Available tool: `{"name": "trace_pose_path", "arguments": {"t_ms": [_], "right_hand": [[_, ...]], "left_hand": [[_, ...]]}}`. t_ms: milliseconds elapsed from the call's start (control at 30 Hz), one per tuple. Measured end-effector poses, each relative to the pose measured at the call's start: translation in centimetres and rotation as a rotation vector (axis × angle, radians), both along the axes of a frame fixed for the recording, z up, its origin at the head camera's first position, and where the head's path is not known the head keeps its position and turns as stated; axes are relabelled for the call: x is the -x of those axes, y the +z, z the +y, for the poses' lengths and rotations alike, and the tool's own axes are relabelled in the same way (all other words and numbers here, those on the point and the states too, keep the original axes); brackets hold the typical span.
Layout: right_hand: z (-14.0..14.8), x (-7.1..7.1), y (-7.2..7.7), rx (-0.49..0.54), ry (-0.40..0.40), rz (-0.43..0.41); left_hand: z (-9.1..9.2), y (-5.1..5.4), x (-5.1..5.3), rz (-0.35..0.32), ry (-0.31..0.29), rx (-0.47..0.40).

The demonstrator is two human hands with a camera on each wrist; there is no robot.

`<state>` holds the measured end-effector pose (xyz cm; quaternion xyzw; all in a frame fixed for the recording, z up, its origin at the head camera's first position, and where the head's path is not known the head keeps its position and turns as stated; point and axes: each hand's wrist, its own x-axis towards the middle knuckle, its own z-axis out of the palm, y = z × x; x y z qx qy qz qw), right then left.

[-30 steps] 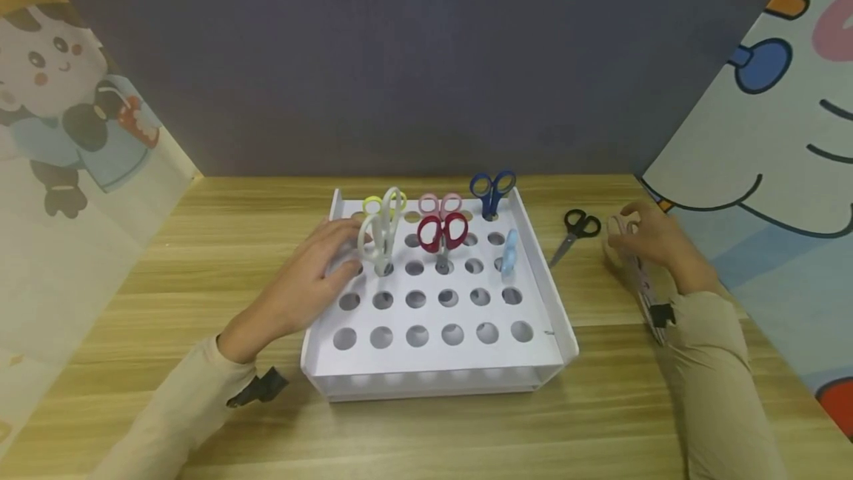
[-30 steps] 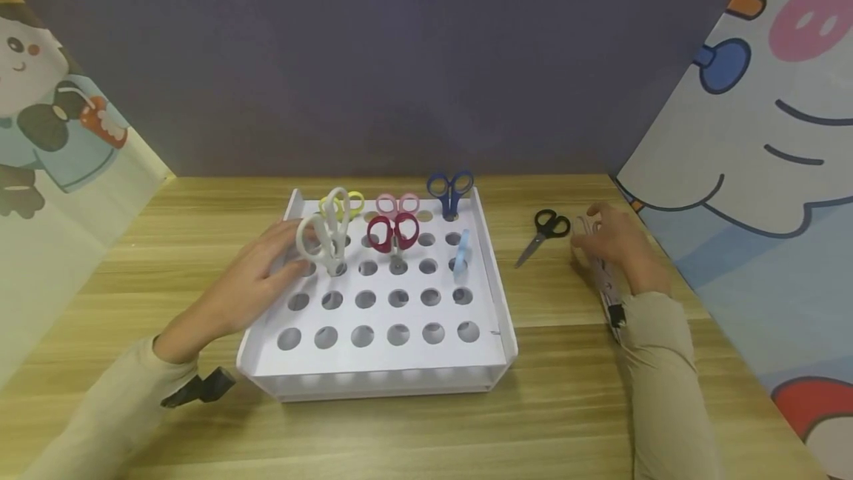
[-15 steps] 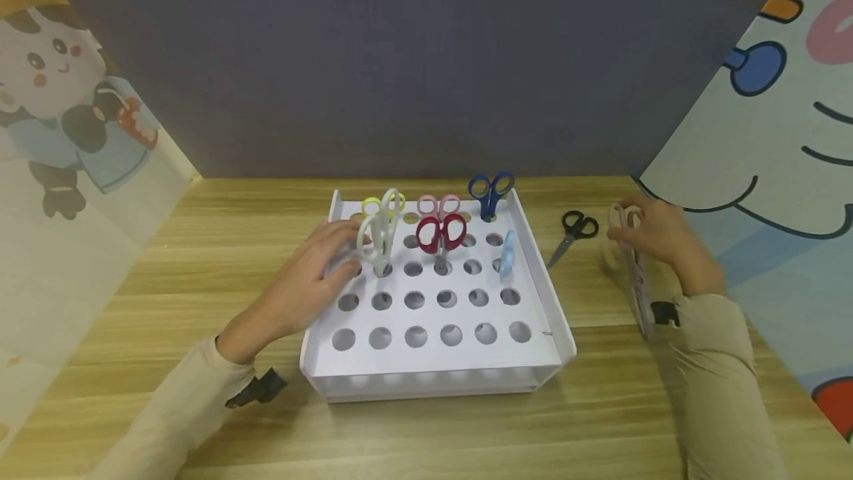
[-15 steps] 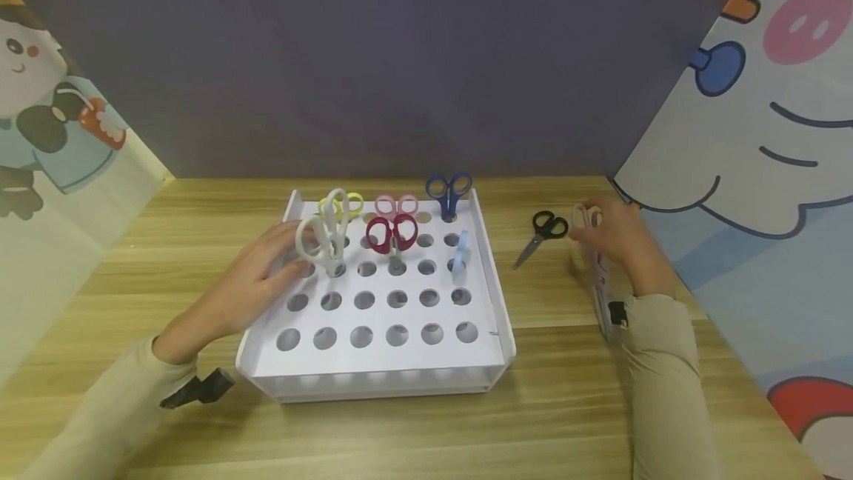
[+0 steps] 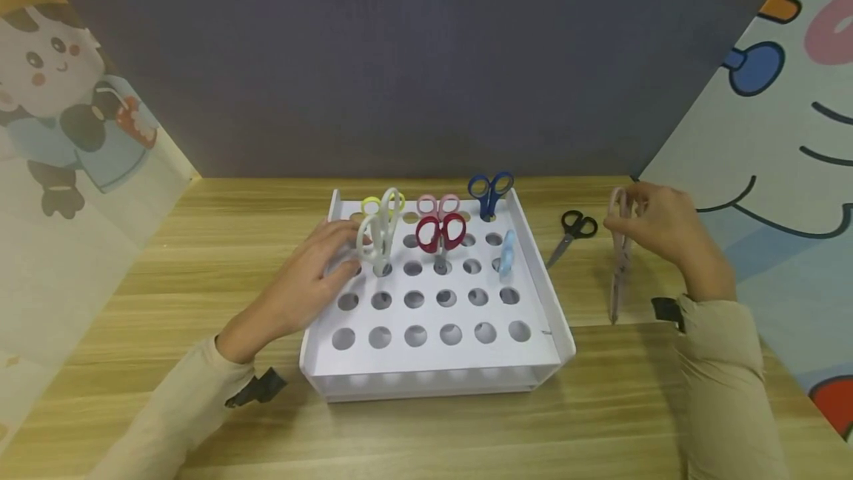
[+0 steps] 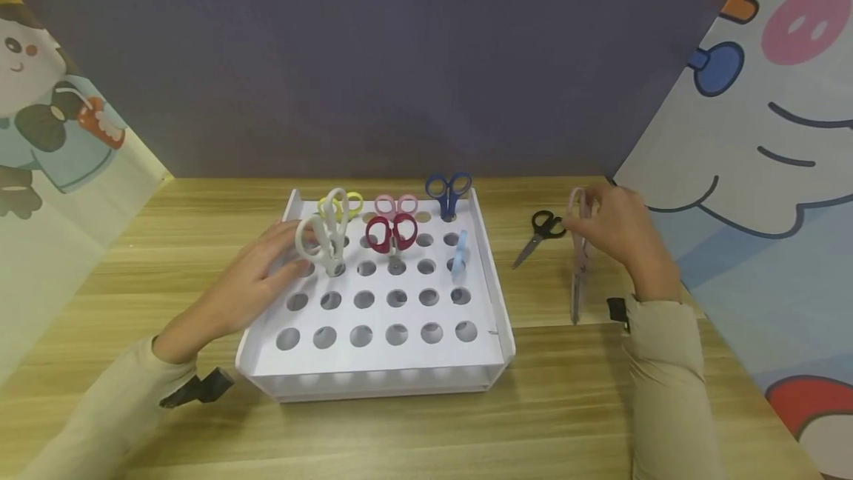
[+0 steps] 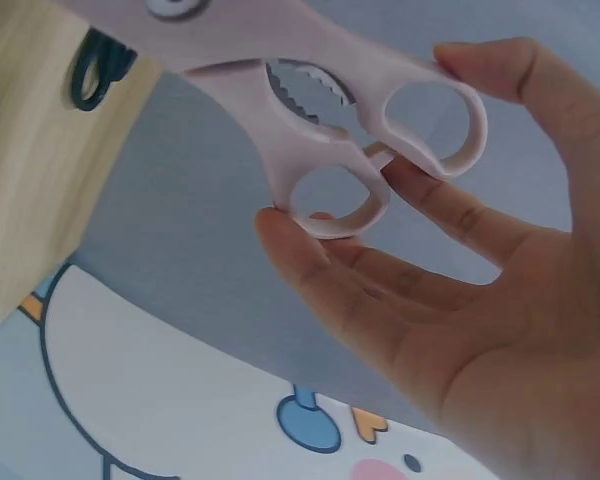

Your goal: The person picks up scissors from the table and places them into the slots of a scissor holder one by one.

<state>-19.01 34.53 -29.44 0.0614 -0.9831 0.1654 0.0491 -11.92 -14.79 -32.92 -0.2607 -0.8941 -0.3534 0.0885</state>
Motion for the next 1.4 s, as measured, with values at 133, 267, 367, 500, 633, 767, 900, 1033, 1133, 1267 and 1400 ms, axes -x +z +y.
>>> {"name": "trace_pose_path", "arguments": {"t_ms": [133, 267, 367, 500, 633, 767, 900, 1033, 1133, 1267, 1400], "right_hand": [[-0.6, -0.5, 0.6, -0.006, 0.0, 0.034], [-1.3, -1.1, 1.1, -0.002, 0.01, 0.085], [-1.8, -1.7, 1.6, 0.022, 0.02, 0.138], [-2.6, -2.5, 2.4, 0.07, 0.033, 0.194], [-3.4, -3.3, 3.3, 0.097, 0.044, 0.237], [-4.3, -4.2, 4.0, 0.116, 0.058, 0.271], [-4.9, -5.1, 4.5, 0.145, 0.091, 0.315], [-5.6, -6.2, 5.1, 0.152, 0.135, 0.419], [-6.0, -7.0, 5.6, 0.152, 0.164, 0.483], [-6.6, -7.7, 6.1, 0.17, 0.191, 0.496], [-7.1, -8.2, 6.5, 0.187, 0.212, 0.528]], "left_hand": [[0.0, -0.1, 0.1, 0.005, -0.005, -0.007], [0.0, 0.0, 0.0, 0.003, -0.006, -0.002], [0.0, 0.1, 0.0, -0.002, -0.005, 0.001], [0.0, 0.1, 0.0, -0.011, 0.001, 0.005], [-0.1, 0.1, 0.0, -0.014, 0.007, 0.007], [-0.1, 0.1, 0.0, -0.003, 0.002, 0.007], [0.0, -0.1, 0.1, 0.014, -0.006, -0.004], [0.0, -0.1, 0.2, 0.028, -0.016, -0.012], [0.0, -0.1, 0.2, 0.026, -0.016, -0.012], [0.0, -0.1, 0.1, 0.017, -0.011, -0.009], [0.0, 0.0, 0.0, 0.005, -0.009, -0.01]]}}
